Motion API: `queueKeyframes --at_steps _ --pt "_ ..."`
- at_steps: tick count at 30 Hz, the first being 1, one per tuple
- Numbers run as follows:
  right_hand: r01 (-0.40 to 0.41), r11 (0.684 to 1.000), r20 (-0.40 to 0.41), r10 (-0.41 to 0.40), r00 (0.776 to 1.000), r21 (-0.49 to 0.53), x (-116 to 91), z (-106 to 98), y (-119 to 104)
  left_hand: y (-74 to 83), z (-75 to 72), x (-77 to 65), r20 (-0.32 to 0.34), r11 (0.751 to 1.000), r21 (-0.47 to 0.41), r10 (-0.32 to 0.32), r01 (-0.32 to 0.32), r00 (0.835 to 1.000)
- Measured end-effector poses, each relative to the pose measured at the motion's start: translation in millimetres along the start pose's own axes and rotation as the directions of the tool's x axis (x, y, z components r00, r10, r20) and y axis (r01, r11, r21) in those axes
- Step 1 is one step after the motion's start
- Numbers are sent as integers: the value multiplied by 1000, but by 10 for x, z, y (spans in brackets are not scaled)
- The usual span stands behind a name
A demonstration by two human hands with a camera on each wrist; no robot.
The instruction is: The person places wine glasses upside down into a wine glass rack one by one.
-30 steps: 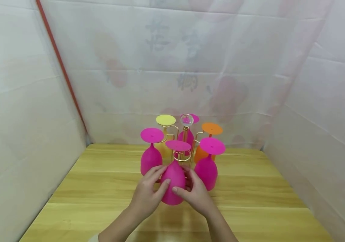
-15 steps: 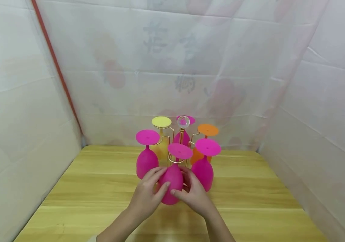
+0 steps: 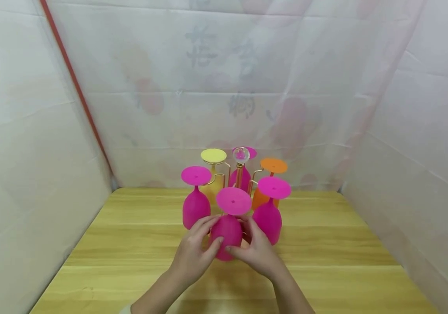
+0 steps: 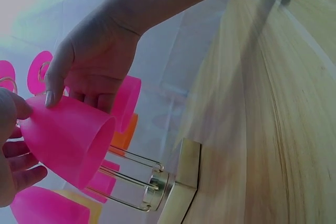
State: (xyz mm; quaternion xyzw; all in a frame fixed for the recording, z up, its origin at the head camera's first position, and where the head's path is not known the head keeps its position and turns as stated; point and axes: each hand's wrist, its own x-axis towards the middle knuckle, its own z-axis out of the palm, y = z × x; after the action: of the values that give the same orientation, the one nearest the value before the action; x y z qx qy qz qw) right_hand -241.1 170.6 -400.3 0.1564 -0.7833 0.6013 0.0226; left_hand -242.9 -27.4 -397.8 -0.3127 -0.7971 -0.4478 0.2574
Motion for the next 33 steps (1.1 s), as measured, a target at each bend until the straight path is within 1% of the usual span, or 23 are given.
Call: queueKeyframes --at_steps 5,10,17,28,33 --pt "8 1000 -20 -8 1000 -26 -29 -61 -16 7 44 22 20 999 -42 -10 11 1000" --pt "20 999 -7 -20 1000 -43 -47 -87 1 4 72 24 28 998 -59 -23 24 999" --pt "36 998 -4 -36 999 -50 -42 -82 11 8 61 29 34 998 -56 -31 33 999" --pt "43 997 15 -42 999 -66 -21 -33 9 6 4 18 47 998 -55 -41 44 998" --pt "59 997 18 -58 998 -56 -44 -77 50 0 72 32 62 997 -64 -42 46 997"
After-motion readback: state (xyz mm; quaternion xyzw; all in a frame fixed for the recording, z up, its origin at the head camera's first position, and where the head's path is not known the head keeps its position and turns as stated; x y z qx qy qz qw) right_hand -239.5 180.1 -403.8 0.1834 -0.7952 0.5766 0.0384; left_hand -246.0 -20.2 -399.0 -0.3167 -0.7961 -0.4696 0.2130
